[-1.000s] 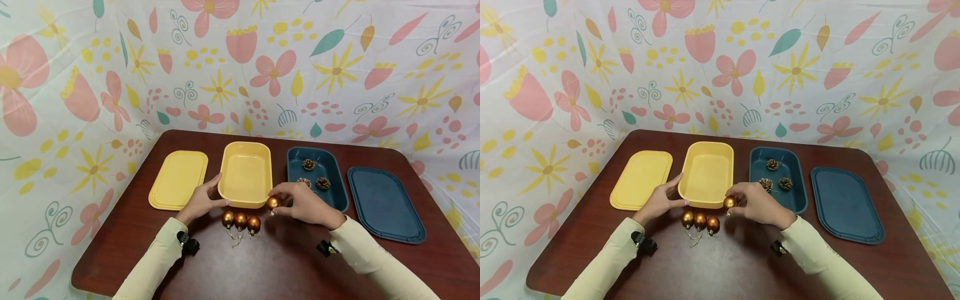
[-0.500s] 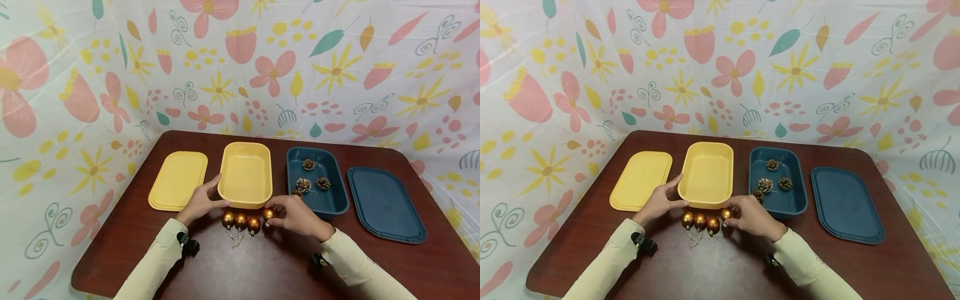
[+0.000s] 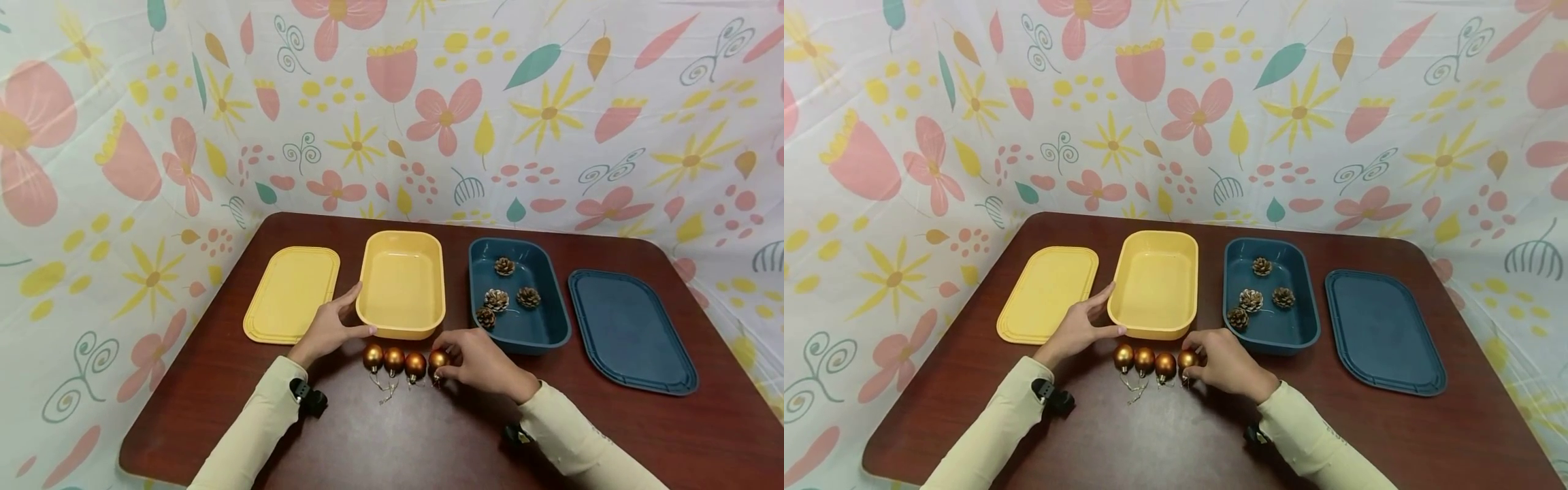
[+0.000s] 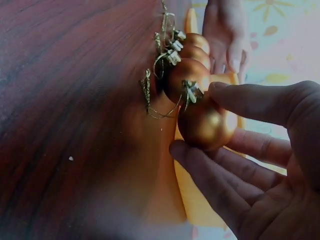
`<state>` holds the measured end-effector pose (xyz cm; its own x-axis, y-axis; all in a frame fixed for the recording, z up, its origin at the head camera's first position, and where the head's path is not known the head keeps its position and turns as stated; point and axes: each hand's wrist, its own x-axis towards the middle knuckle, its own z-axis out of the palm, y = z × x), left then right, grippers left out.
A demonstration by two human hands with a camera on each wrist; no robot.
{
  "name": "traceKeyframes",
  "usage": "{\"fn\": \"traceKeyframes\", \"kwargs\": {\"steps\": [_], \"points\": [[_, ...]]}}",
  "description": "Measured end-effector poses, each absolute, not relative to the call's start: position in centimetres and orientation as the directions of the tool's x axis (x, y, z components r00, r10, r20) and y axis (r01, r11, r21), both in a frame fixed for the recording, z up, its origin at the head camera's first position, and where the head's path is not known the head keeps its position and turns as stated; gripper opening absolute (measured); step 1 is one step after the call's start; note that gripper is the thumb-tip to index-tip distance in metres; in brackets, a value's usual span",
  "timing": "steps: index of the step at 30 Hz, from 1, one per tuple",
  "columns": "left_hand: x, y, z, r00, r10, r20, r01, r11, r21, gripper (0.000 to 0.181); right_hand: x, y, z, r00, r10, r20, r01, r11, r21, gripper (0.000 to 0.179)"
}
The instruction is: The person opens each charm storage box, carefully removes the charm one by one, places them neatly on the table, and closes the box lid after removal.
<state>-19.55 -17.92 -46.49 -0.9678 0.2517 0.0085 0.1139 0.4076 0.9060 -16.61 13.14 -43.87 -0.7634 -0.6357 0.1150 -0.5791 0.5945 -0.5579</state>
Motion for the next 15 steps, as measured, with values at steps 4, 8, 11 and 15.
{"fn": "traceKeyframes", "kwargs": {"steps": [4,8,11,15], "points": [[-19.5,-17.9,-46.5,-0.969,0.247,0.008,0.11,0.402,0.909,0.098,-16.6,13.2,-44.1,-0.765,-0.633,0.118,-0.576,0.591,-0.564,0.023],[-19.5,-17.9,-46.6,-0.968,0.25,0.01,0.11,0.391,0.914,0.098,-16.6,13.1,-44.4,-0.769,-0.627,0.122,-0.581,0.607,-0.542,0.024],[-19.6,-17.9,-46.6,-0.966,0.257,0.014,0.117,0.391,0.913,0.098,-16.6,13.0,-44.7,-0.77,-0.623,0.137,-0.596,0.627,-0.501,0.025],[-19.6,-18.0,-46.6,-0.967,0.255,0.013,0.118,0.4,0.909,0.098,-16.4,12.8,-45.0,-0.763,-0.624,0.167,-0.627,0.653,-0.425,0.027]]}}
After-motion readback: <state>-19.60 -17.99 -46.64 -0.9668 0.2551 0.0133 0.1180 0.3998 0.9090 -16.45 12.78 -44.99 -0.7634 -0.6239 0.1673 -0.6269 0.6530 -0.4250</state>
